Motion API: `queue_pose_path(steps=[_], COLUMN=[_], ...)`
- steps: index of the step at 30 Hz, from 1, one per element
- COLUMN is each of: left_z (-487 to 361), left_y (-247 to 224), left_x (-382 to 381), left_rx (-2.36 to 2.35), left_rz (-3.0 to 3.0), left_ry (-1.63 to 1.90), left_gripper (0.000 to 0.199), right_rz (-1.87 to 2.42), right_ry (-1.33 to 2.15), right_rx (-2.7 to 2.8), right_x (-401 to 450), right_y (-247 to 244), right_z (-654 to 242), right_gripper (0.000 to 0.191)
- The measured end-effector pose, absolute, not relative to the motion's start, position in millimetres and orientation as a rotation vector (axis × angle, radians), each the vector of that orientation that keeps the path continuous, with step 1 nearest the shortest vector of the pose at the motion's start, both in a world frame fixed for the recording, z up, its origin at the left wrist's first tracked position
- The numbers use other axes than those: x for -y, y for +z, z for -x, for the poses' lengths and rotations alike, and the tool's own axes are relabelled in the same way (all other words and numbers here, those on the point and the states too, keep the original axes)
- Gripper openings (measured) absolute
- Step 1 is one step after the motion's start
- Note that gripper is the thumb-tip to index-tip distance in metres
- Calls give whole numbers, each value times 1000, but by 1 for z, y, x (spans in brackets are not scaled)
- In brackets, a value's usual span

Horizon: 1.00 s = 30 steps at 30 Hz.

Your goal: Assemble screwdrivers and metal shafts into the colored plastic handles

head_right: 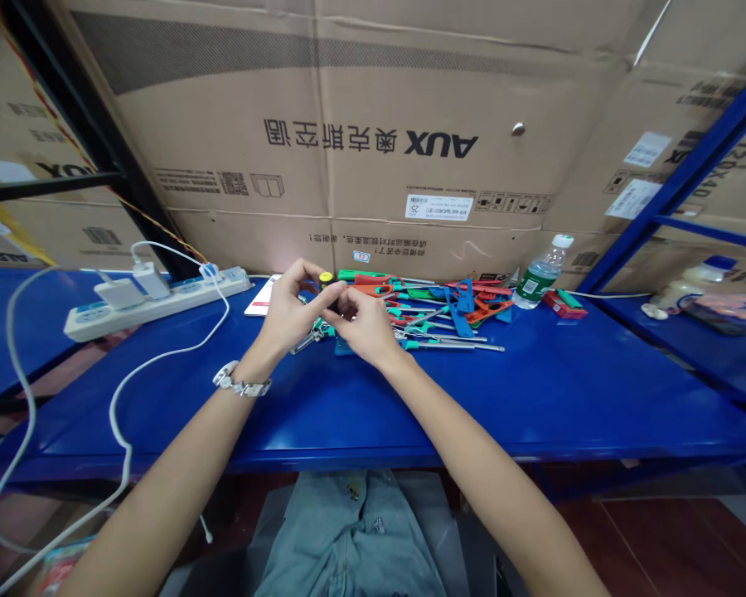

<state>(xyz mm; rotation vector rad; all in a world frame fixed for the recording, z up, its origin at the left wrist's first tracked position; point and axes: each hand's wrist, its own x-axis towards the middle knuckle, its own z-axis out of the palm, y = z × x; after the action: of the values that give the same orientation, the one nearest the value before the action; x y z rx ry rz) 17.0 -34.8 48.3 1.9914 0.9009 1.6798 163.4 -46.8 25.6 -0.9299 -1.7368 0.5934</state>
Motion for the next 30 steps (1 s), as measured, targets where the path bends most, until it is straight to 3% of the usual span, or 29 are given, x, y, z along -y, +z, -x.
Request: queue_pose_path(steps=[5,10,14,22,30], left_z=[-6,-8,-11,-7,-16], left_y=[48,48,48,47,46], left_x=[36,32,31,32,31], left_rx=[-754,-807,-889,-773,-830], left_rz=[-2100,-2042,-2037,-2071,-2011], left_ry=[1482,1591,1689,1471,1655], left_gripper=[30,18,24,27,19], right_rz=[882,949,898,801,922], right_ry=[678,566,585,788,582], right_rx=[1866,1754,1647,1861,1649], right_x=[50,52,47,50,48], right_y=[29,25,21,33,24], right_z=[-171,-166,-164,-178,-164], right_gripper=[23,28,31,28,28])
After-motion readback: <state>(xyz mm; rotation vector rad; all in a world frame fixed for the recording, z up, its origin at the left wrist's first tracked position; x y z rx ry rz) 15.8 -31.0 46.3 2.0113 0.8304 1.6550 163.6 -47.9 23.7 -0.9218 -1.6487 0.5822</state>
